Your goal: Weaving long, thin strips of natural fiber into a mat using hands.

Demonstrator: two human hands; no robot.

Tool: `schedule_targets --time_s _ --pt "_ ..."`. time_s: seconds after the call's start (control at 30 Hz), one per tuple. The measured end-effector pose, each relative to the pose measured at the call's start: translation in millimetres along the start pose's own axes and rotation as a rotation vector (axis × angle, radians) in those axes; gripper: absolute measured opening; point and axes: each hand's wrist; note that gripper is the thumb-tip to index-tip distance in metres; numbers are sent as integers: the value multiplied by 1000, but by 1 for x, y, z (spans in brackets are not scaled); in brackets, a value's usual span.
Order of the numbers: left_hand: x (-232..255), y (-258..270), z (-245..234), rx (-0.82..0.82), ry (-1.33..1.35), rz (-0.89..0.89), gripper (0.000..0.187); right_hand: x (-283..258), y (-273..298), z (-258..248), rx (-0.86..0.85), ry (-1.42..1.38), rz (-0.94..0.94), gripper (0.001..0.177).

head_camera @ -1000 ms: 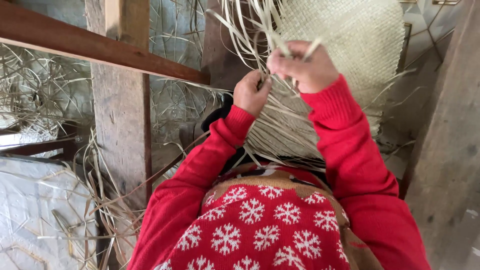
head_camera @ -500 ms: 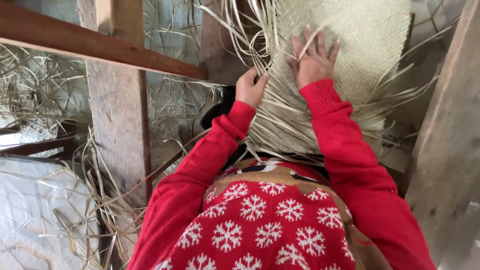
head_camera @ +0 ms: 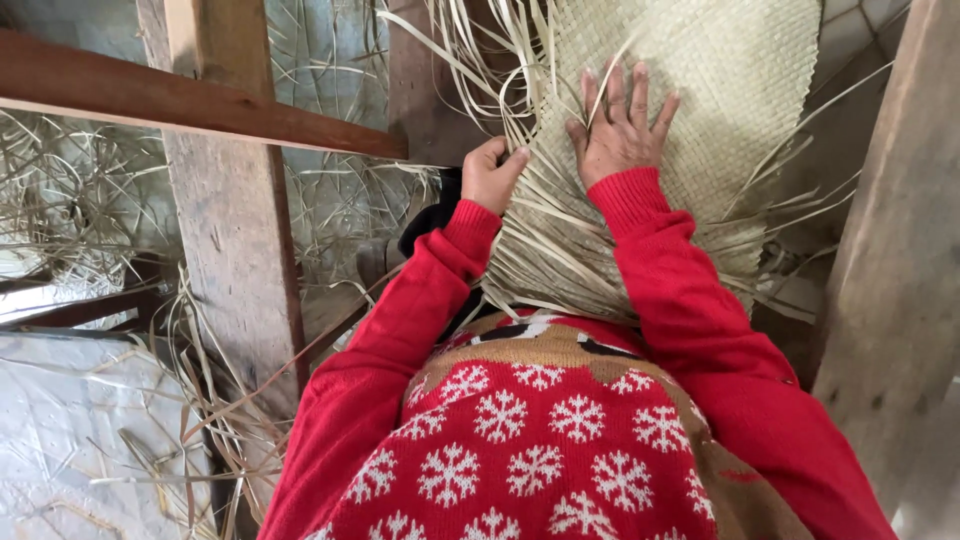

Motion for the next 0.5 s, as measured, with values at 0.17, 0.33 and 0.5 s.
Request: schedule_targets --time_s 0.17,0.33,0.5 --pt "-16 -7 -5 -66 70 -22 23 -2 6 2 11 -17 18 67" --pt "-30 -11 -6 -77 11 87 11 3 3 11 97 1 1 62" --pt "-27 -8 -7 -94 -33 147 12 8 -3 26 212 -8 -32 60"
Point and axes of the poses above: each hand's wrist, its own y-axis away from the middle knuckle, its own z-axis out of the palm, x = y × z, and after that the axes turned 14 degrees about -x, right-handed
